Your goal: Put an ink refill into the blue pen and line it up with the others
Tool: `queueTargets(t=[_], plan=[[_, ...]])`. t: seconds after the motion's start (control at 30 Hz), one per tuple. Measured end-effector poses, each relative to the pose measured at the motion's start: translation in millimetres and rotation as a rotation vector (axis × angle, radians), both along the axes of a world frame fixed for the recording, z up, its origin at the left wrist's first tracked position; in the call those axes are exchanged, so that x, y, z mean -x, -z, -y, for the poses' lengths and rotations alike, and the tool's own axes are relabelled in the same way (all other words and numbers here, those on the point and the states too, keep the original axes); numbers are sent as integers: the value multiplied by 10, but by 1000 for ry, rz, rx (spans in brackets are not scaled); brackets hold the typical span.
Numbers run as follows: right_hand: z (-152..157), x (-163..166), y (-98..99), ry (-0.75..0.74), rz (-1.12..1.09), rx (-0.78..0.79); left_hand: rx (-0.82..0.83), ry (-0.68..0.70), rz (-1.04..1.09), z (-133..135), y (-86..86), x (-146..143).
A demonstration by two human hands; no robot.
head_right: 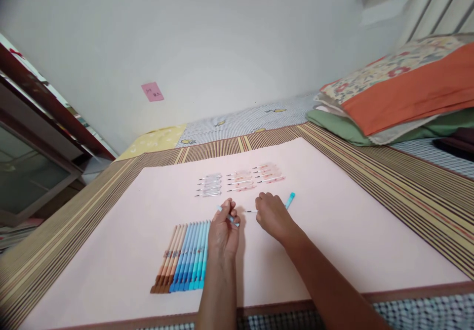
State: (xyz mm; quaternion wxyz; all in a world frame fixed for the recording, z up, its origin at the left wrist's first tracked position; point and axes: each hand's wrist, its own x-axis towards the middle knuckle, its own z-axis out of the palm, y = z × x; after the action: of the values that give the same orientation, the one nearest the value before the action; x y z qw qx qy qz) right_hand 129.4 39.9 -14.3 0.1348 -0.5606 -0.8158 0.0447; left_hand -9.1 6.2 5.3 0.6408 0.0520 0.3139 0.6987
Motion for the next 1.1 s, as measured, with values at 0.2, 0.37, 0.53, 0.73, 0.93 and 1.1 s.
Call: queueTargets(t=[0.2, 0.37, 0.53, 0.73, 0.93, 1.1], plan=[[38, 17, -39, 52, -560, 1, 25, -29, -12, -1, 24, 20], [116, 37, -249, -23, -803, 1, 46, -30, -1, -3, 13, 20], [182, 65, -349, -101, -712, -20, 45, -49, -8, -1, -11, 14], [199, 61, -377, -118, -682, -30, 59, -52, -18, -6, -11, 14], [216, 48, -423, -131, -671, -58, 49, -59, -15, -10, 16, 14], [228, 43, -445, -143, -666, -36, 11, -67, -105, -10, 35, 0]])
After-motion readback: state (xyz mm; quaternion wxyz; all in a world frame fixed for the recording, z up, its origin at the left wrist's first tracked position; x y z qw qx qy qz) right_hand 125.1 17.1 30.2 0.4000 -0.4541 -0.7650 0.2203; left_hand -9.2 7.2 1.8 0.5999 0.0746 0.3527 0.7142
